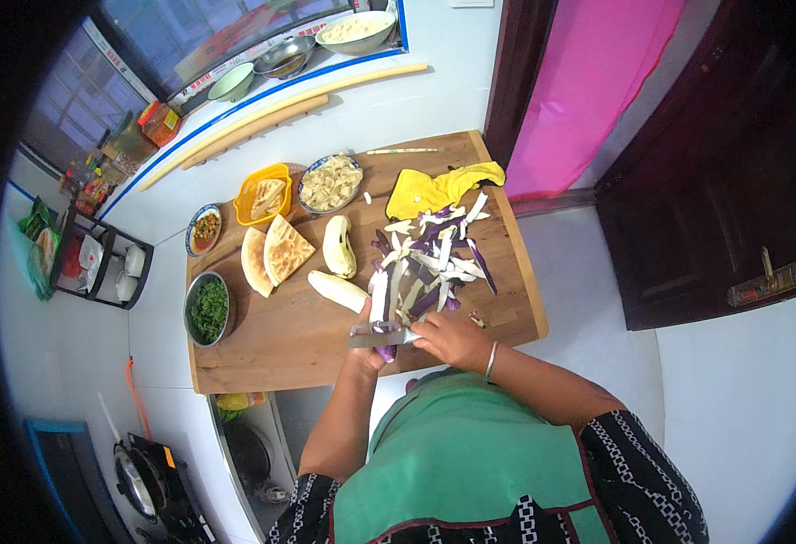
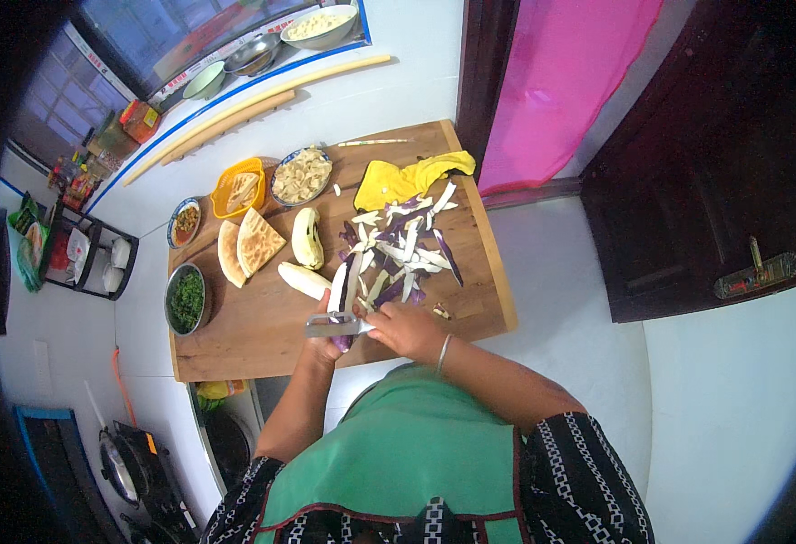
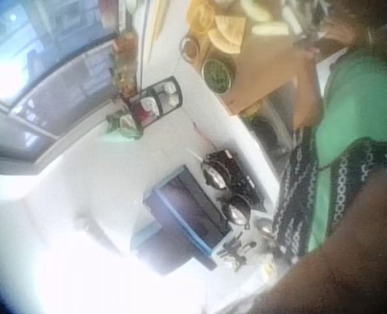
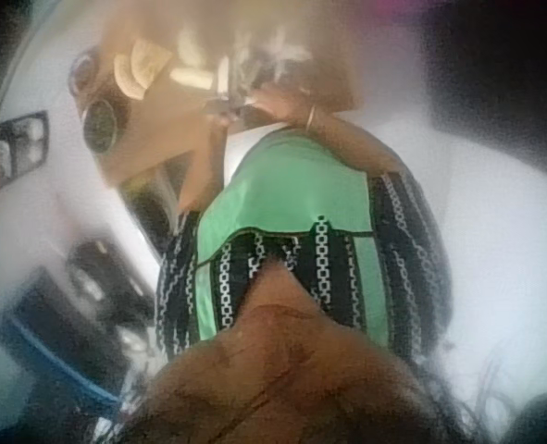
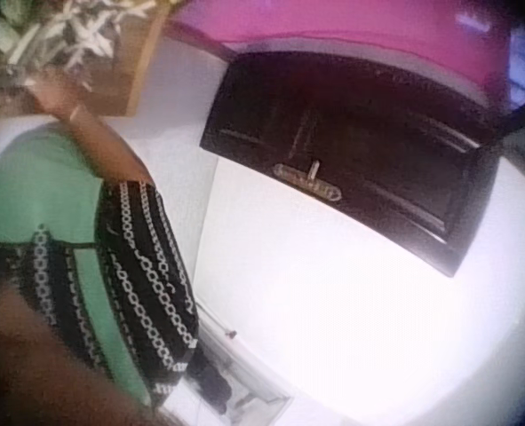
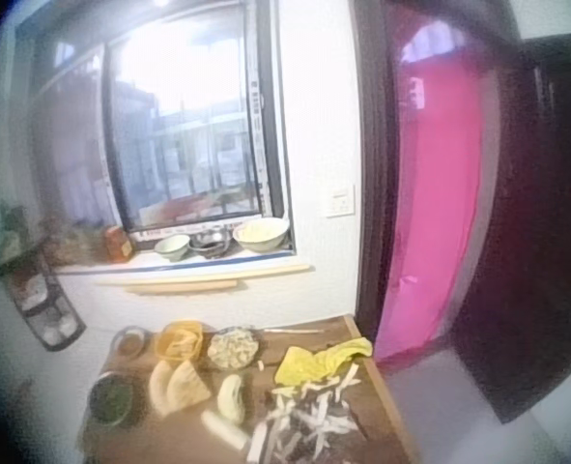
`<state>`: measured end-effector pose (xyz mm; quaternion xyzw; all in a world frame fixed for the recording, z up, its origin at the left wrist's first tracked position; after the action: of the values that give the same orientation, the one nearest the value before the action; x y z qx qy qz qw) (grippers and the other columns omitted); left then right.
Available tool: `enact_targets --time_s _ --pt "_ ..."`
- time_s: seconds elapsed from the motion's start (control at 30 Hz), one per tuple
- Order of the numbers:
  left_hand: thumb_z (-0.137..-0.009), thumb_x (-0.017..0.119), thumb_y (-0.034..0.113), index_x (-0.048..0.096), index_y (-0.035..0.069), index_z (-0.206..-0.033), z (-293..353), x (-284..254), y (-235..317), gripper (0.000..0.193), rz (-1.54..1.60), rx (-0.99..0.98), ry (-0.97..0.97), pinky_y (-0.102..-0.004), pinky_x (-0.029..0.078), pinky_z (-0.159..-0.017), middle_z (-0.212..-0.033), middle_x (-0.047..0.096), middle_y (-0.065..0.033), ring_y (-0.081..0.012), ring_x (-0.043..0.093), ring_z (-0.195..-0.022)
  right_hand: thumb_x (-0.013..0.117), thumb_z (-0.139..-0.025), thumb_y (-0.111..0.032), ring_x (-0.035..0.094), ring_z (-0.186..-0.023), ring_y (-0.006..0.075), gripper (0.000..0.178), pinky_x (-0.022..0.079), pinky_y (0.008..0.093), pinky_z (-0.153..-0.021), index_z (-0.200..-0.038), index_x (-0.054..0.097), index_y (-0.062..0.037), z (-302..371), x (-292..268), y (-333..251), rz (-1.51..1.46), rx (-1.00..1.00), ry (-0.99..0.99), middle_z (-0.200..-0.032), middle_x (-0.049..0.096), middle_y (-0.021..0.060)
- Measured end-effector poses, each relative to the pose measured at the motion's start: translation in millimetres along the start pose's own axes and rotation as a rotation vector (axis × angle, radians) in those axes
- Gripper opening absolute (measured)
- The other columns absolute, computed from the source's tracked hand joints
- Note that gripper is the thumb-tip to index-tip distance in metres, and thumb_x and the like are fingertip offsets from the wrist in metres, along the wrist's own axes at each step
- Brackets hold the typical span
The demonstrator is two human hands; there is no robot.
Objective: The person slices an eggplant on a wooden cutting board using a knife, then transfers the slices into a bowl. They wash their hands at the sink, then return to the cutting board to snap green beans into smaller pieces by hand.
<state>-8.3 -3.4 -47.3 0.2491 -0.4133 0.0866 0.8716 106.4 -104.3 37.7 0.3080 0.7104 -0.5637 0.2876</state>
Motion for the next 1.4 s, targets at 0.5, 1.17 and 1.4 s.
enact_targets --time_s 0.5,1.17,1.4 --pt "-0.088 0.040 0.050 0.053 0.009 -0.097 16.8 -25.4 8.0 0.045 -0.189 -0.036 0.139 -0.0236 0.044 -0.042 -0.070 0.055 -0.0080 -0.0176 0.052 -0.052 0.046 -0.087 -0.028 0.054 -0.069 0.0332 0.021 0.043 0.0430 -0.059 -0.089 0.051 -0.0075 -9.9 0.6 10.3 -0.043 0.085 0.058 -0.083 0.054 0.0138" --pt "-0.087 0.043 0.050 0.050 0.006 -0.104 36.8 -17.3 15.5 0.048 -0.419 -0.029 0.002 -0.0267 0.044 -0.045 -0.070 0.056 -0.0065 -0.0155 0.054 -0.054 0.043 -0.087 -0.030 0.059 -0.071 0.0303 0.030 0.045 0.0414 -0.063 -0.082 0.057 -0.0044 -24.0 -27.2 82.0 0.013 0.503 0.159 -0.077 0.060 0.0167" --pt "-0.088 0.041 0.048 0.049 0.001 -0.109 33.3 -19.5 5.5 0.051 -0.618 -0.303 -0.123 -0.0287 0.050 -0.047 -0.081 0.061 -0.0117 -0.0201 0.060 -0.058 0.064 -0.079 -0.037 0.048 -0.051 0.0064 0.037 0.036 0.0183 -0.042 -0.092 0.057 -0.0040 -39.6 -14.7 53.6 -0.980 0.699 -0.050 -0.064 0.052 -0.0014"
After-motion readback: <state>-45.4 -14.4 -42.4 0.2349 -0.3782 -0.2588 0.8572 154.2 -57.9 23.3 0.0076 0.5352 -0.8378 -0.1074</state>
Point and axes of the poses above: each hand's wrist, its own z-axis away from the middle knuckle, its own x-axis out of the palm, y = z × x, the point moved 5 cm from there along -z, towards the middle knuckle
